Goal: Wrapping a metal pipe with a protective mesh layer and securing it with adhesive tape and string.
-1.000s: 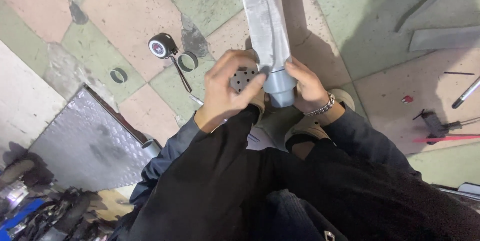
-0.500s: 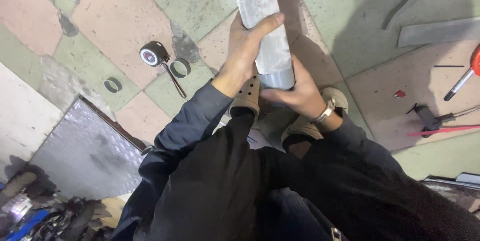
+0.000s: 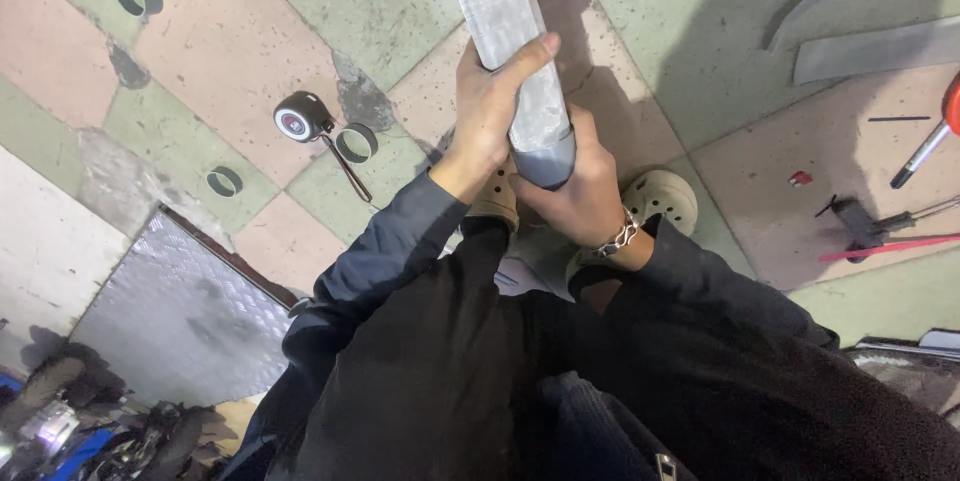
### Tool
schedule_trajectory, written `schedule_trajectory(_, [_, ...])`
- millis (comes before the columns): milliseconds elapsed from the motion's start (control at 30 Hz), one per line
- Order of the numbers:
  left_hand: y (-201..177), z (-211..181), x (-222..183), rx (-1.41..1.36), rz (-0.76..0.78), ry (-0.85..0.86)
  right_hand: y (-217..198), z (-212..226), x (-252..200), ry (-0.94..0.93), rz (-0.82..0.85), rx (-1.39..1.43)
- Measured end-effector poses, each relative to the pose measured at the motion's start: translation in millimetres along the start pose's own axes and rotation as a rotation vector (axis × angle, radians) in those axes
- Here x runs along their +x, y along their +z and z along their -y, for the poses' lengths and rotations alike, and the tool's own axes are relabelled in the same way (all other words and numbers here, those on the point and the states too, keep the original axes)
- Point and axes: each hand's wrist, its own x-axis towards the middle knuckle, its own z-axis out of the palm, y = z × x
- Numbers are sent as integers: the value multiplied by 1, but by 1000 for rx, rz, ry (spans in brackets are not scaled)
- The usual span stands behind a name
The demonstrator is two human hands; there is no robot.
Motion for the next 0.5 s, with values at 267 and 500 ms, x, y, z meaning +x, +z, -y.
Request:
schedule_trajectory(267, [-13, 24, 8, -205, 185, -61, -6, -12, -1, 119, 45, 142])
schedule_trajectory(500, [-13, 32, 9, -333, 272, -82, -8, -18, -3, 189, 60, 216])
